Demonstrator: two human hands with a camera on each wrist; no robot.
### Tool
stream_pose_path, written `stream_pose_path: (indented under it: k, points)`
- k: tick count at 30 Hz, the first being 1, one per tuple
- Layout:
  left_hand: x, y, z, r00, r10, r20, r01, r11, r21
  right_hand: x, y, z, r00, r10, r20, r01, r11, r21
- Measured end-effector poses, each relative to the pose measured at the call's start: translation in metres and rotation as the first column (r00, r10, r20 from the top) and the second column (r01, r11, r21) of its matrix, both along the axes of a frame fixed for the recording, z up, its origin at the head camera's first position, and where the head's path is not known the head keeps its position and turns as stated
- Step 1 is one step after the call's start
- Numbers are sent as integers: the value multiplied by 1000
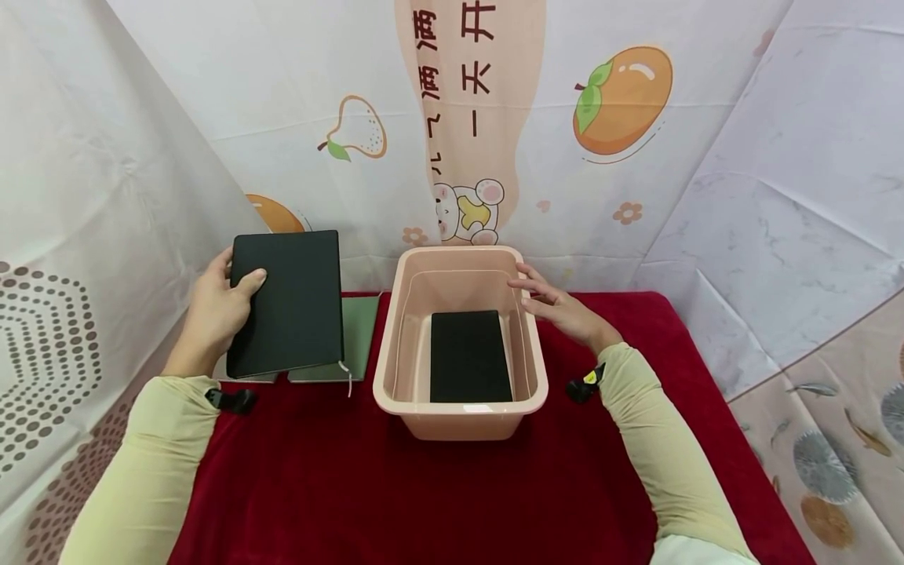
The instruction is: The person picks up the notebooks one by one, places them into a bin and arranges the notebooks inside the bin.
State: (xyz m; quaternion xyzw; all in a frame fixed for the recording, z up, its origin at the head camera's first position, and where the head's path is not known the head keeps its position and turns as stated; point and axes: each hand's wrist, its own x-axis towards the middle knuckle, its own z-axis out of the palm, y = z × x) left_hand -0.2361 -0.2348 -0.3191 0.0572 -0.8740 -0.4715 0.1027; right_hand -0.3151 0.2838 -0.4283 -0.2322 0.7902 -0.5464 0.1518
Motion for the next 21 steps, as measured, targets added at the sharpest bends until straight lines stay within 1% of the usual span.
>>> stream_pose_path:
  k: [7, 12, 17, 21]
  points:
    - [-4, 13, 9, 999, -24, 21, 22, 998, 65, 2, 0, 0, 1000, 2, 1, -2, 1000, 2]
    - [-6, 21, 13, 999, -47, 28, 44, 994, 97, 2, -1, 0, 1000, 14, -7, -13, 1000, 21]
    - [-8, 30, 19, 997, -58, 47, 52, 990, 130, 2, -1, 1, 1000, 18, -6, -18, 1000, 24]
    - [-10, 39, 24, 996, -75, 37, 69, 985, 160, 3, -1, 2, 1000, 11, -15, -11, 1000, 22]
